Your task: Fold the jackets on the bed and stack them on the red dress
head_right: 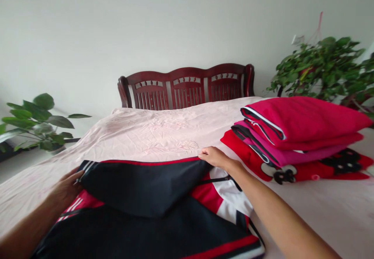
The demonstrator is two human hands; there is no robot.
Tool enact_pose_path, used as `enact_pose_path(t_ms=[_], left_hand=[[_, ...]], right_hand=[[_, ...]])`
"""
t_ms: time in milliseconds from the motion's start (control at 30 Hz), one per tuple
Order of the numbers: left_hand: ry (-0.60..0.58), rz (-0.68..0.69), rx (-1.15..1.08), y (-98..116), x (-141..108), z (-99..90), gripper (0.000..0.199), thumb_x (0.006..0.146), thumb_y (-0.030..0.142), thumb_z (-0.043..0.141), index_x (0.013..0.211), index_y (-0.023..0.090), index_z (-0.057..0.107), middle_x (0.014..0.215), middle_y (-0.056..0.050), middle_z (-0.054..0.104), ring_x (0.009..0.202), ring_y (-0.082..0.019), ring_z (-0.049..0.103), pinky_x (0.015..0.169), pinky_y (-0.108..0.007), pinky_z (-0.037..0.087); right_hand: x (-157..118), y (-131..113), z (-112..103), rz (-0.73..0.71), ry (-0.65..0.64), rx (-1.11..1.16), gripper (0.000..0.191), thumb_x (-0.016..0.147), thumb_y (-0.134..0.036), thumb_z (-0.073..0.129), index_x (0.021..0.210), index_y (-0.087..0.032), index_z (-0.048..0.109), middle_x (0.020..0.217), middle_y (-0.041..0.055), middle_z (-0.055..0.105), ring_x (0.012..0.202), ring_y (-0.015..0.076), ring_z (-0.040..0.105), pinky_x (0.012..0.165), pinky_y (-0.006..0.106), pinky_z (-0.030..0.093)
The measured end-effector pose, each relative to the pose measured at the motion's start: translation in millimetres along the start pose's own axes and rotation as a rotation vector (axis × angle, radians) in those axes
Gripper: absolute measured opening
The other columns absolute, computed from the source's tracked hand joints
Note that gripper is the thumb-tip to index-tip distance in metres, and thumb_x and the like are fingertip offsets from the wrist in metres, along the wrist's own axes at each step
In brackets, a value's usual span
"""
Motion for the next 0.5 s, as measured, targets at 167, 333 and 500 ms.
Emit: enact_pose_path(t_ms=[167,333,500], left_hand=[[0.058,-0.023,0.240,-2,13,-3.6,0.024,0.080,0.003,0.058,0.100,0.015,0.062,0.056,0.005,0.058,0.038,-0.008,0.053,0.036,-0.016,0.042],[0.123,0.061,0.414,-11,18,-15.0,0.047,0.079,0.014,0.064,0.126,0.015,0.054,0.059,0.006,0.056,0.039,-0.008,0.051,0.037,-0.018,0.042],[0.107,0.136,0.606,-13,24,-25.8,0.048,0.076,0.016,0.062,0.123,0.010,0.056,0.068,-0.001,0.062,0.052,-0.014,0.062,0.051,-0.026,0.053]], right_hand=[[3,9,1,0.121,0.156,-0.253,0.023,0.083,-0.039,0.056,0.079,-0.020,0.069,0.079,0.0035,0.071,0.073,0.0173,0.060,0.062,0.025,0.035],[3,9,8,0.174,0.179,-0.358,0.022,0.087,-0.036,0.054,0.080,-0.022,0.069,0.080,0.0039,0.072,0.071,0.0169,0.059,0.059,0.025,0.032],[8,11,7,0.183,0.191,-0.380,0.023,0.089,-0.033,0.051,0.086,-0.021,0.071,0.091,0.0063,0.074,0.081,0.0189,0.063,0.066,0.026,0.036]])
Point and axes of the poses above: each hand's wrist, its own x-axis towards the middle knuckle, its own z-axis out of the palm, y = z × x, the point moved 2 cm from there along x, towards the middle knuckle
